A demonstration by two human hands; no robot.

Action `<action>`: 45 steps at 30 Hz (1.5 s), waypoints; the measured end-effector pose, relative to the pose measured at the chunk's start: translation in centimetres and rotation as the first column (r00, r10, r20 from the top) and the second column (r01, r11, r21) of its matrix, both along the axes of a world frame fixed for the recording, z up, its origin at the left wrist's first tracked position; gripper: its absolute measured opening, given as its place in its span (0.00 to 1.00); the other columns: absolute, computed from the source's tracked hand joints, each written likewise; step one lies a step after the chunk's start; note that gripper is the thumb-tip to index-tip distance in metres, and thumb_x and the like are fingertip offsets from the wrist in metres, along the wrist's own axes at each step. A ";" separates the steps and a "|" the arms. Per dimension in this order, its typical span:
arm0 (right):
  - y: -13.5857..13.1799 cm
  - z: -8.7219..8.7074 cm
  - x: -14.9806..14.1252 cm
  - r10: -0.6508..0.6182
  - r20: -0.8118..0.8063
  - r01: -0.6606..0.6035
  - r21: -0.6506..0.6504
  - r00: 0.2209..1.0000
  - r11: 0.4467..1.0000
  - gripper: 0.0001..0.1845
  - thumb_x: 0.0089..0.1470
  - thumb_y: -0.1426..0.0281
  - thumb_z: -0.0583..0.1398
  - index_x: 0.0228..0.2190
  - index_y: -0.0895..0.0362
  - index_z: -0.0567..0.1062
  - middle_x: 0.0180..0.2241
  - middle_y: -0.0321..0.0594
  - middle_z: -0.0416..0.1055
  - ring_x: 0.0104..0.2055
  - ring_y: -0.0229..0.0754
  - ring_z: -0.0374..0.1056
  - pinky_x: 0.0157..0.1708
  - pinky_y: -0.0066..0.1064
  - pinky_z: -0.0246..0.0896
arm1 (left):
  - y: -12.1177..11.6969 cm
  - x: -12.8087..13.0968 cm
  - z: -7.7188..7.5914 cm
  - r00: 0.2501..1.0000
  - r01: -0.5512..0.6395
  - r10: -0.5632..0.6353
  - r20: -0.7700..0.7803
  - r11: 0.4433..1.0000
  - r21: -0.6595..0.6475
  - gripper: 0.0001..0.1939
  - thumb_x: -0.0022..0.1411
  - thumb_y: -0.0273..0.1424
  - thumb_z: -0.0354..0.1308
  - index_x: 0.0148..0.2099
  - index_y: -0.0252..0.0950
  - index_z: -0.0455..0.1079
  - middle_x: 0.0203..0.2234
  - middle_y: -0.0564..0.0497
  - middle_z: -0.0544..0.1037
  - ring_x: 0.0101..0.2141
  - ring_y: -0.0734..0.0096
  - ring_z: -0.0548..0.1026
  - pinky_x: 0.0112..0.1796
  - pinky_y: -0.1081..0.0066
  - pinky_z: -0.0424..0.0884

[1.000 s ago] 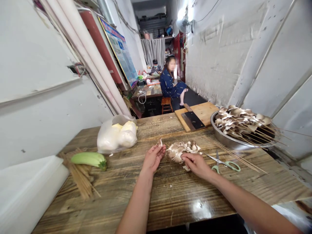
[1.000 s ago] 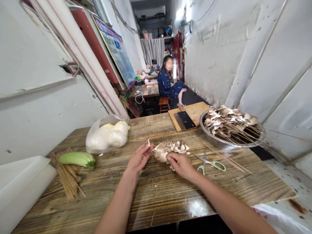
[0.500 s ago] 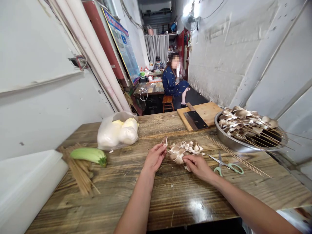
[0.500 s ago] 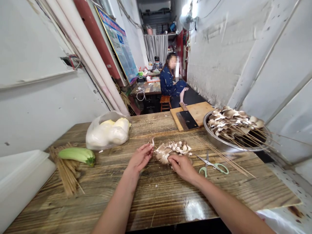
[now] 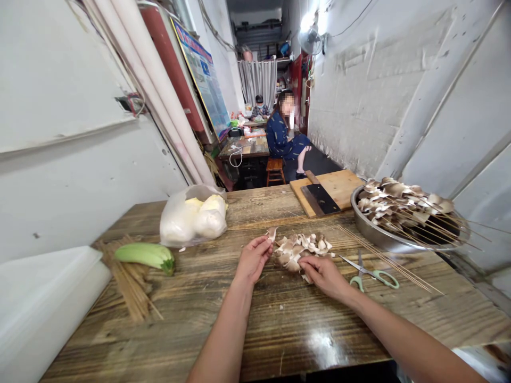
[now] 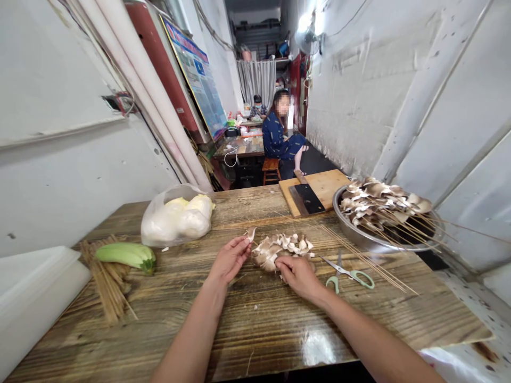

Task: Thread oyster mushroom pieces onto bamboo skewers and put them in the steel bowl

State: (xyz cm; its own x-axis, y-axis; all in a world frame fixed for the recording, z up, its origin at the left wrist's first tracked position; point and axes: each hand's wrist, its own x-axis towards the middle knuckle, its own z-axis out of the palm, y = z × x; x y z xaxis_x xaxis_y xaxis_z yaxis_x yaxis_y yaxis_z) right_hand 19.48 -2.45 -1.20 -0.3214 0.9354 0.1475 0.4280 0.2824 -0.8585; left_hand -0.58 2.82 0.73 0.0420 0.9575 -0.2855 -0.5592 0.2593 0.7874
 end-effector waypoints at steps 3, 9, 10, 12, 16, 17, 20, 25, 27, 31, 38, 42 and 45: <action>0.0 -0.1 0.0 0.003 0.003 -0.003 -0.002 1.000 1.000 0.16 0.58 0.63 0.49 0.29 0.57 0.71 0.16 0.31 0.59 0.20 0.34 0.56 0.22 0.24 0.49 | 0.0 0.1 0.0 1.000 -0.010 0.010 -0.030 1.000 0.012 0.11 0.41 0.24 0.67 0.29 0.30 0.71 0.24 0.50 0.75 0.24 0.81 0.71 0.28 0.81 0.68; 0.0 0.0 0.0 0.021 -0.018 -0.022 -0.022 1.000 1.000 0.16 0.59 0.63 0.49 0.27 0.57 0.70 0.16 0.30 0.59 0.20 0.33 0.56 0.22 0.24 0.49 | 0.0 0.1 0.2 0.998 -0.037 0.038 -0.055 0.999 0.004 0.14 0.36 0.27 0.69 0.29 0.31 0.72 0.22 0.52 0.74 0.23 0.82 0.69 0.25 0.81 0.65; 0.0 0.0 0.0 0.018 -0.013 -0.019 -0.022 1.000 1.000 0.16 0.59 0.63 0.49 0.26 0.57 0.70 0.16 0.30 0.59 0.20 0.33 0.56 0.22 0.23 0.49 | -0.1 0.1 0.2 0.997 -0.039 0.040 -0.065 0.999 0.010 0.15 0.35 0.28 0.70 0.29 0.31 0.72 0.21 0.52 0.74 0.23 0.82 0.69 0.25 0.81 0.65; 0.0 0.0 0.0 0.007 0.004 -0.007 -0.022 1.000 1.000 0.17 0.58 0.62 0.49 0.26 0.57 0.70 0.16 0.31 0.60 0.20 0.33 0.56 0.22 0.23 0.50 | -0.2 0.1 0.3 0.994 -0.041 0.043 -0.102 0.999 0.028 0.16 0.33 0.30 0.70 0.29 0.31 0.73 0.21 0.53 0.73 0.22 0.82 0.68 0.25 0.80 0.64; -0.1 0.0 0.0 -0.006 0.011 0.006 -0.017 1.000 1.000 0.17 0.58 0.62 0.49 0.27 0.57 0.71 0.16 0.31 0.61 0.20 0.34 0.57 0.22 0.24 0.50 | -0.3 0.2 0.3 0.971 -0.048 0.066 -0.231 0.996 0.081 0.18 0.34 0.33 0.70 0.29 0.31 0.73 0.19 0.53 0.72 0.22 0.81 0.67 0.25 0.78 0.62; -0.1 0.0 0.0 -0.006 0.007 0.006 -0.016 1.000 1.000 0.17 0.58 0.62 0.49 0.27 0.57 0.71 0.16 0.31 0.61 0.20 0.34 0.57 0.22 0.24 0.50 | -0.4 0.2 0.2 0.963 -0.050 0.072 -0.258 0.994 0.092 0.18 0.34 0.34 0.70 0.29 0.31 0.73 0.20 0.53 0.72 0.22 0.81 0.67 0.25 0.78 0.62; -0.1 0.2 -0.1 -0.005 -0.009 0.005 -0.022 1.000 1.000 0.17 0.58 0.61 0.49 0.25 0.57 0.70 0.16 0.32 0.61 0.20 0.34 0.57 0.22 0.24 0.50 | -0.4 0.3 0.2 0.953 -0.058 0.088 -0.289 0.992 0.109 0.18 0.35 0.34 0.69 0.30 0.31 0.72 0.20 0.53 0.72 0.22 0.80 0.66 0.25 0.77 0.61; -0.2 0.5 -0.2 0.020 -0.048 -0.022 -0.046 0.999 0.999 0.18 0.58 0.60 0.49 0.23 0.57 0.68 0.16 0.31 0.60 0.19 0.34 0.56 0.21 0.24 0.50 | -0.3 0.3 0.2 0.951 -0.063 0.094 -0.293 0.991 0.116 0.17 0.35 0.33 0.69 0.30 0.31 0.72 0.20 0.54 0.72 0.22 0.80 0.67 0.26 0.76 0.61; -0.2 0.6 -0.2 0.022 -0.053 -0.024 -0.043 0.998 0.999 0.19 0.58 0.61 0.49 0.22 0.57 0.67 0.16 0.31 0.60 0.20 0.34 0.56 0.22 0.24 0.50 | -0.3 0.3 0.1 0.944 -0.063 0.104 -0.314 0.988 0.140 0.17 0.36 0.34 0.68 0.30 0.31 0.72 0.20 0.53 0.72 0.22 0.80 0.66 0.26 0.76 0.62; -0.3 0.7 -0.2 0.024 -0.059 -0.027 -0.051 0.998 0.998 0.18 0.58 0.61 0.49 0.22 0.57 0.66 0.16 0.31 0.60 0.20 0.34 0.56 0.22 0.24 0.50 | -0.3 0.3 -0.3 0.894 -0.060 0.155 -0.421 0.971 0.231 0.16 0.39 0.35 0.67 0.31 0.31 0.73 0.21 0.53 0.74 0.23 0.78 0.67 0.28 0.76 0.62; -0.3 0.7 -0.2 0.023 -0.044 -0.025 -0.047 0.999 0.999 0.19 0.58 0.61 0.49 0.21 0.57 0.66 0.15 0.31 0.60 0.19 0.34 0.56 0.22 0.24 0.50 | -0.3 0.1 -0.7 0.811 -0.001 0.195 -0.552 0.944 0.331 0.13 0.43 0.36 0.65 0.31 0.32 0.74 0.25 0.50 0.76 0.27 0.74 0.70 0.32 0.74 0.64; -0.3 0.5 -0.2 0.020 -0.046 -0.023 -0.055 0.999 0.998 0.18 0.58 0.60 0.49 0.24 0.57 0.69 0.15 0.31 0.60 0.19 0.34 0.56 0.21 0.24 0.50 | -0.5 -0.1 -0.6 0.780 0.036 0.199 -0.594 0.933 0.359 0.12 0.45 0.36 0.64 0.32 0.33 0.75 0.26 0.50 0.77 0.28 0.73 0.70 0.32 0.74 0.64; -0.3 0.3 -0.2 0.013 -0.051 -0.016 -0.052 0.999 0.999 0.18 0.58 0.60 0.49 0.26 0.57 0.70 0.16 0.31 0.60 0.19 0.34 0.56 0.21 0.24 0.50 | -0.6 -0.1 -0.2 0.770 0.047 0.198 -0.606 0.930 0.363 0.11 0.46 0.35 0.63 0.32 0.34 0.75 0.26 0.50 0.77 0.28 0.72 0.70 0.33 0.74 0.63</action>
State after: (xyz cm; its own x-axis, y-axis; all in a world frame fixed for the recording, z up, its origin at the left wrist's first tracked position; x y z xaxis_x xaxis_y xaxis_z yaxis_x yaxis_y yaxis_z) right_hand 19.29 -2.72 -0.87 -0.3280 0.9377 0.1148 0.3797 0.2421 -0.8929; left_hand -0.65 2.21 0.53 -0.1043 0.9872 0.1205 0.0820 -0.1123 0.9903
